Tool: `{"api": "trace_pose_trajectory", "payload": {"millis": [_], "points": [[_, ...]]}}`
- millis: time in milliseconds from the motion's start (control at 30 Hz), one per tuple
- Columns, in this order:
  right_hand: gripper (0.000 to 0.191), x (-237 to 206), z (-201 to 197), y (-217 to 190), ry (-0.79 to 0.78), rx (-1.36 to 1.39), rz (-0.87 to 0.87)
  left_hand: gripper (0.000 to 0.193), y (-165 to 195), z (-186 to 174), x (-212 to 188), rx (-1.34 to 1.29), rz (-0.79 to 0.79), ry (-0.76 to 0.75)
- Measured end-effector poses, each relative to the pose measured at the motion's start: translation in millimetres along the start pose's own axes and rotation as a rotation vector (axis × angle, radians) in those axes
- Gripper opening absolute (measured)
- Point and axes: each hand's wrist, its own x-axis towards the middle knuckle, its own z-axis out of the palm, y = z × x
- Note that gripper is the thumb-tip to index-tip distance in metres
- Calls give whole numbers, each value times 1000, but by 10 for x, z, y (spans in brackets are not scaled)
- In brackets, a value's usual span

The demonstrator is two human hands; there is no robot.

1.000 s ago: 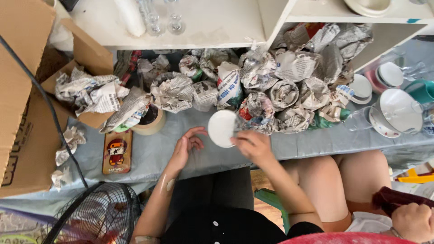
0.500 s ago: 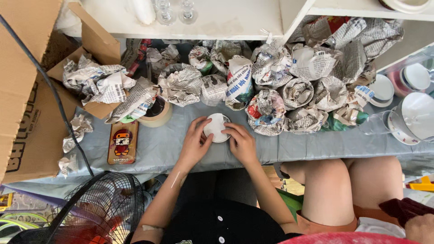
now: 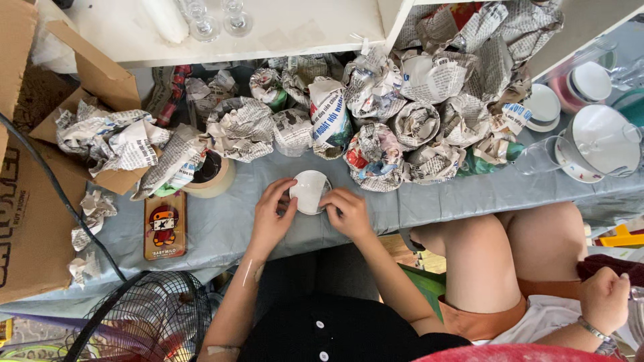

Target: The person crumples sheets of newspaper into balls by hand and presses the paper balls into small ceramic bowls to pack them, then places the packed bowls on a shelf. They repeat this for several bowls, taking new newspaper sheets from a pile on the table.

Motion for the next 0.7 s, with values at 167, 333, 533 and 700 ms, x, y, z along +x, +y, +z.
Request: {"api": "trace_pose_trajectory", "payload": {"millis": [167,333,533,700], "points": [[15,106,-39,-149,27,-31,86,35,17,-29,-16,-55,-12,-13],[15,77,-29,-119,-9,-14,16,29,42,-29,-13,87,148,52],[12,-83,-23,17,-64,196,-6,28,95,-20,-4,128,157,44],[13,-82,-222,27,168,192,-201,29,146,-22,-13,97,106,13]]}}
